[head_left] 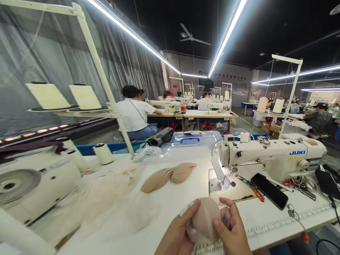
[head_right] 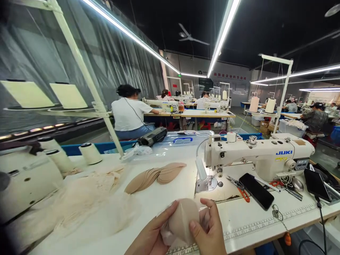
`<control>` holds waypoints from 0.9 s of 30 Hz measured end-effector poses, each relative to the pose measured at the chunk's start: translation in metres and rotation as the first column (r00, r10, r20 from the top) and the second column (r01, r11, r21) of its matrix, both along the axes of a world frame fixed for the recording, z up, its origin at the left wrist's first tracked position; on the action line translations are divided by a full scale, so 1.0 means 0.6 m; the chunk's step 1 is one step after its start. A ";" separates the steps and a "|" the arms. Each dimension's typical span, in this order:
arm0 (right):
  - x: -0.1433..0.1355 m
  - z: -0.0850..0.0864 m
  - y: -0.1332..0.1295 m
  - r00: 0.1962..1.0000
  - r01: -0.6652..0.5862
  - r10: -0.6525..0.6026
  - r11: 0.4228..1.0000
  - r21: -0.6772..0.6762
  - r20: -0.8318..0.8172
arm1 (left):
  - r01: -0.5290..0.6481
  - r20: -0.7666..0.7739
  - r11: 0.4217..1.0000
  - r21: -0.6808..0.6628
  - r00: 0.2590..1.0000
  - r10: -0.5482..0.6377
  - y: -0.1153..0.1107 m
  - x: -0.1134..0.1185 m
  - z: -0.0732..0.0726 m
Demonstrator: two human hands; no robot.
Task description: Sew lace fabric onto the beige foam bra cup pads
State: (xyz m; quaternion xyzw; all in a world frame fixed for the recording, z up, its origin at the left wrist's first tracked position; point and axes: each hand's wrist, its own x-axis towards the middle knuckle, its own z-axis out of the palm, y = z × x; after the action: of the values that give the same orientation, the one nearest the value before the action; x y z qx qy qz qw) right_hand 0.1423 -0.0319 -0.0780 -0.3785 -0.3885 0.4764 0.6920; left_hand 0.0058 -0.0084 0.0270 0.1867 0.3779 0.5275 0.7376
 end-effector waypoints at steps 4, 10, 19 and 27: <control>-0.002 0.003 -0.005 1.000 0.003 -0.003 1.000 -0.005 -0.020 | 0.055 0.031 0.998 0.016 0.998 -0.056 0.001 0.000 -0.001; -0.011 -0.004 -0.002 0.992 0.043 -0.040 0.999 0.021 -0.116 | 0.070 0.067 0.997 0.032 0.995 -0.072 0.006 -0.005 -0.019; -0.010 -0.014 0.000 0.994 0.025 -0.021 0.999 0.038 -0.105 | 0.076 0.053 0.997 0.032 0.996 -0.078 0.002 -0.002 -0.009; -0.011 -0.021 0.004 0.996 0.028 -0.023 0.998 0.052 -0.084 | 0.091 0.059 0.995 0.048 0.994 -0.094 0.003 -0.004 -0.008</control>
State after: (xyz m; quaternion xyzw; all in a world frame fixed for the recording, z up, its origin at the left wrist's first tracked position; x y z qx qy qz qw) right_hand 0.1359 -0.0296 -0.0903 -0.3447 -0.3670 0.4725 0.7234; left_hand 0.0035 -0.0068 0.0224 0.2046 0.3341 0.5065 0.7681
